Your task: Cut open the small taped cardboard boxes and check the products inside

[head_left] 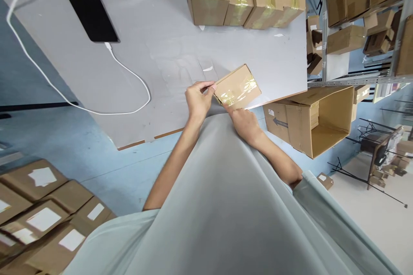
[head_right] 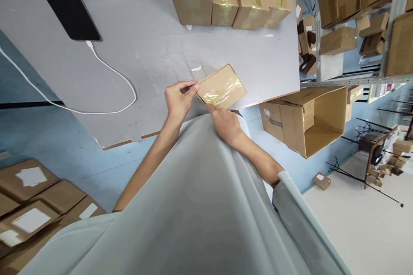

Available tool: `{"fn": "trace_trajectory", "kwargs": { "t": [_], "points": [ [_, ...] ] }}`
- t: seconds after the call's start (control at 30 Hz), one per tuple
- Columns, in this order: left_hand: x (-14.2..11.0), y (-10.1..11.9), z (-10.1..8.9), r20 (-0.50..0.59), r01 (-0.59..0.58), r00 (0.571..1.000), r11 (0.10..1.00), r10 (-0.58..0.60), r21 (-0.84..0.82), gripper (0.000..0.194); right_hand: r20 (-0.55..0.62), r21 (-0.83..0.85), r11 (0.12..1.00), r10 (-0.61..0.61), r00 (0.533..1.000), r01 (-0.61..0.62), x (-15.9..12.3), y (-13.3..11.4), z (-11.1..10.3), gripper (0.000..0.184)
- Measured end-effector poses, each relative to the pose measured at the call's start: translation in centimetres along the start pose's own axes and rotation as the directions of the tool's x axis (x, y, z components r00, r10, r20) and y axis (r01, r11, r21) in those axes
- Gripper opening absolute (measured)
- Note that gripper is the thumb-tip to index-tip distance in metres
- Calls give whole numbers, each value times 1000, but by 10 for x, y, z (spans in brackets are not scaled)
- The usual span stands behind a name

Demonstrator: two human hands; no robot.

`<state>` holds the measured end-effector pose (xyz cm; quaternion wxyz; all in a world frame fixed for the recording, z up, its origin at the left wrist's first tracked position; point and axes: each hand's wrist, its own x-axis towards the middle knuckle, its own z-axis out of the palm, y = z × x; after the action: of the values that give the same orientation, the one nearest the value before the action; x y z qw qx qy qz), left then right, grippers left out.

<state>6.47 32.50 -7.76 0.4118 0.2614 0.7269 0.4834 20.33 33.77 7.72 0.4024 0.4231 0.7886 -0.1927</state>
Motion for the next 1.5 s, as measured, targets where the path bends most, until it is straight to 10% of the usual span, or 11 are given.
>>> {"fn": "trace_trajectory", "kwargs": {
  "t": [0.37, 0.6, 0.8, 0.97, 1.5],
  "points": [
    [1, -3, 2, -26, -44, 999, 998, 45, 45, 16, 57, -37, 999, -17, 998, 19, -23, 11, 9, 73],
    [3, -5, -1, -57, -95, 993, 984, 104, 149, 23, -84, 83, 997, 9, 996, -2, -45, 59, -17, 68],
    [-7, 33, 51, 95, -436, 896, 816, 434, 380, 27, -237, 250, 964, 155, 959, -93, -25, 130, -16, 69],
    [-3, 35, 94, 202, -508, 860, 755, 468, 414, 23, -309, 265, 964, 83, 947, 2, -3, 163, -10, 66],
    [3, 14, 94, 170, -492, 865, 730, 472, 475, 33, -184, 27, 1000, 3, 983, 2, 51, 138, -29, 73]
  ]
}}
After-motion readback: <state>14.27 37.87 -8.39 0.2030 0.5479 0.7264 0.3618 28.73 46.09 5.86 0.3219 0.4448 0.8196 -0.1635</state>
